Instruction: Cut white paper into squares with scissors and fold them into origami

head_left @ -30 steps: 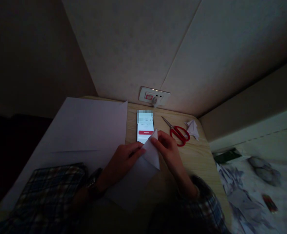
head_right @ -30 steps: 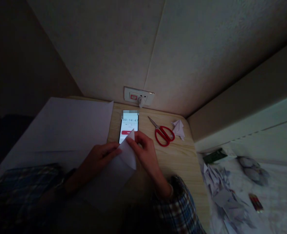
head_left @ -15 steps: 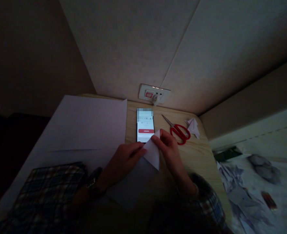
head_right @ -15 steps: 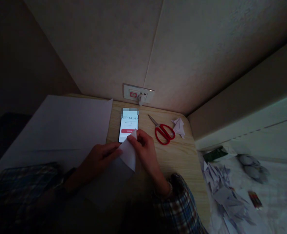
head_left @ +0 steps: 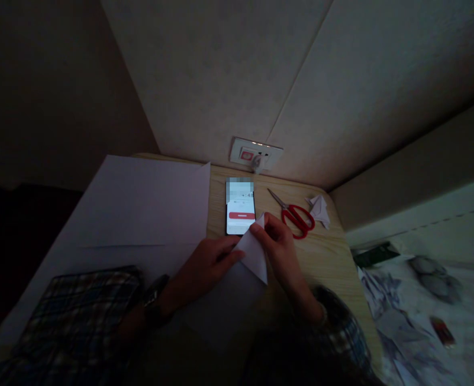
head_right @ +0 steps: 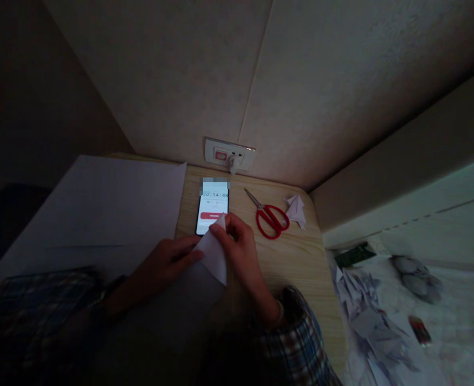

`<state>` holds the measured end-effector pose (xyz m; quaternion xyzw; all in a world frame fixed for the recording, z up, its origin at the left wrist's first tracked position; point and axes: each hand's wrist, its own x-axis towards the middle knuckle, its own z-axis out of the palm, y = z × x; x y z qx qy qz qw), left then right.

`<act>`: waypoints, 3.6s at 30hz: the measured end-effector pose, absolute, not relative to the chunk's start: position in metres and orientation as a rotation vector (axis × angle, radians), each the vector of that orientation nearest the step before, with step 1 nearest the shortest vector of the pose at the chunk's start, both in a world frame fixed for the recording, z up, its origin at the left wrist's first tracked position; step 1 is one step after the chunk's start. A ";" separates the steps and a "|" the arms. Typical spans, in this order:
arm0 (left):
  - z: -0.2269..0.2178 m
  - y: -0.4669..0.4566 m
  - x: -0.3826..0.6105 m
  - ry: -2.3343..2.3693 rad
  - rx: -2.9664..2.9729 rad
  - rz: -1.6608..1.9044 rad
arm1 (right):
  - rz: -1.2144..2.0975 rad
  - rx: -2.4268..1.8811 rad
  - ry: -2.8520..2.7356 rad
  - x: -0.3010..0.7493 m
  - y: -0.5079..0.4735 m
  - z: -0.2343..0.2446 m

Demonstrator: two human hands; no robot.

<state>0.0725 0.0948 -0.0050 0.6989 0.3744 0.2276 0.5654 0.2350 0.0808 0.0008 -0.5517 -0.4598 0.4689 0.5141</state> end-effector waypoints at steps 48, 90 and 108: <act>-0.002 0.096 0.071 1.007 1.839 0.584 | 0.952 -1.429 -1.242 0.241 0.082 0.002; 0.000 0.102 0.061 1.075 1.964 1.059 | 1.004 -1.337 -1.783 0.230 0.077 0.002; 0.002 0.120 0.057 1.090 1.379 0.952 | 0.976 -1.381 -1.551 0.236 0.077 -0.002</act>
